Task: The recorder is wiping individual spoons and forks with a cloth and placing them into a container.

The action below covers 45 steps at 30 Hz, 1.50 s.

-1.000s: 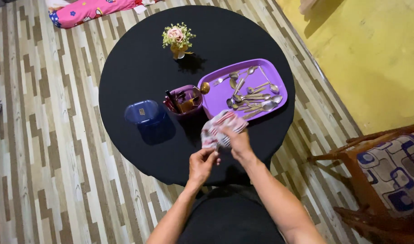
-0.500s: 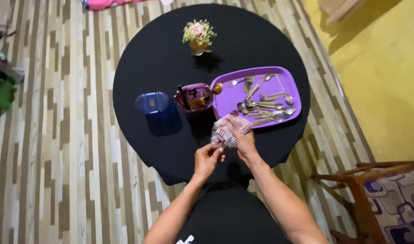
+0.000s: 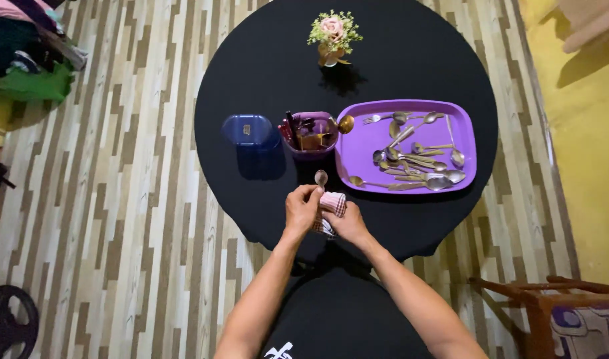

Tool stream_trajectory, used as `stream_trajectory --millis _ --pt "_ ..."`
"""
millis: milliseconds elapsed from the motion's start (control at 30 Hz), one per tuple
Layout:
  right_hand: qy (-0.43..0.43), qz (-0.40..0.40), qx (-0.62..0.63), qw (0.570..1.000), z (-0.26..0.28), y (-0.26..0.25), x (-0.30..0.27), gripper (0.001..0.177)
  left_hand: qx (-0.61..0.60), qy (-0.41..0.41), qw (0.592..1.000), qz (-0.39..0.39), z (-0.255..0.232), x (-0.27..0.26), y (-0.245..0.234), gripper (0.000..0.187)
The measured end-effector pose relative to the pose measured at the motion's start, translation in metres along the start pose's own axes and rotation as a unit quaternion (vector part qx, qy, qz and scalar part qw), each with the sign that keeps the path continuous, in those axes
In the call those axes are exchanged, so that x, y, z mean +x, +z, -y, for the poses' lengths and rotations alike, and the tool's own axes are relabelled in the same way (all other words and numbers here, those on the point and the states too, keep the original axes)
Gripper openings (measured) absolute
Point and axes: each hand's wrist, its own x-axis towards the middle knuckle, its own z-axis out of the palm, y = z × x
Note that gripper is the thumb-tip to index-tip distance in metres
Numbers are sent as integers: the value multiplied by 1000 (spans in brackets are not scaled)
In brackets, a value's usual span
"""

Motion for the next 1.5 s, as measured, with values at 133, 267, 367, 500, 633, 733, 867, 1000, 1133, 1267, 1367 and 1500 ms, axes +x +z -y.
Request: stream_trajectory --millis 133,267,367,500,633,733,867,1000,1133,1267,1367,1500 --pt "-12 -2 -13 1000 1 10 -3 21 -10 13 1000 -23 -1 8 -12 10" --pt "-26 1 -117 993 -48 30 7 19 -12 102 990 -98 -17 20 -31 9" --pt "-45 39 -254 965 -78 32 19 47 -4 202 971 -130 -32 39 -39 10" --pt "-259 -93 -259 926 -33 16 26 68 -6 307 939 -152 -55 60 -41 11" --pt "-367 -132 -125 912 77 -19 47 48 10 371 918 -141 -71 75 -30 14" --pt "-464 -160 -111 864 126 -25 66 45 29 403 907 -120 -64 89 -20 13" --pt "-501 -177 -180 828 127 -16 103 27 38 399 908 -124 -51 110 -11 15" --pt "-502 -207 -195 817 114 -9 128 19 62 377 913 -141 -43 123 -2 12" --pt "-512 -207 -151 820 121 -9 125 21 64 374 915 -137 -50 124 -4 13" --pt "-490 -199 -157 834 95 -1 129 22 96 353 923 -122 -43 116 -4 14" --pt "-472 -184 -182 843 63 10 147 18 106 333 930 -111 -29 121 1 18" --pt "-450 -199 -323 808 40 22 154 12 122 289 944 -104 -3 118 9 22"
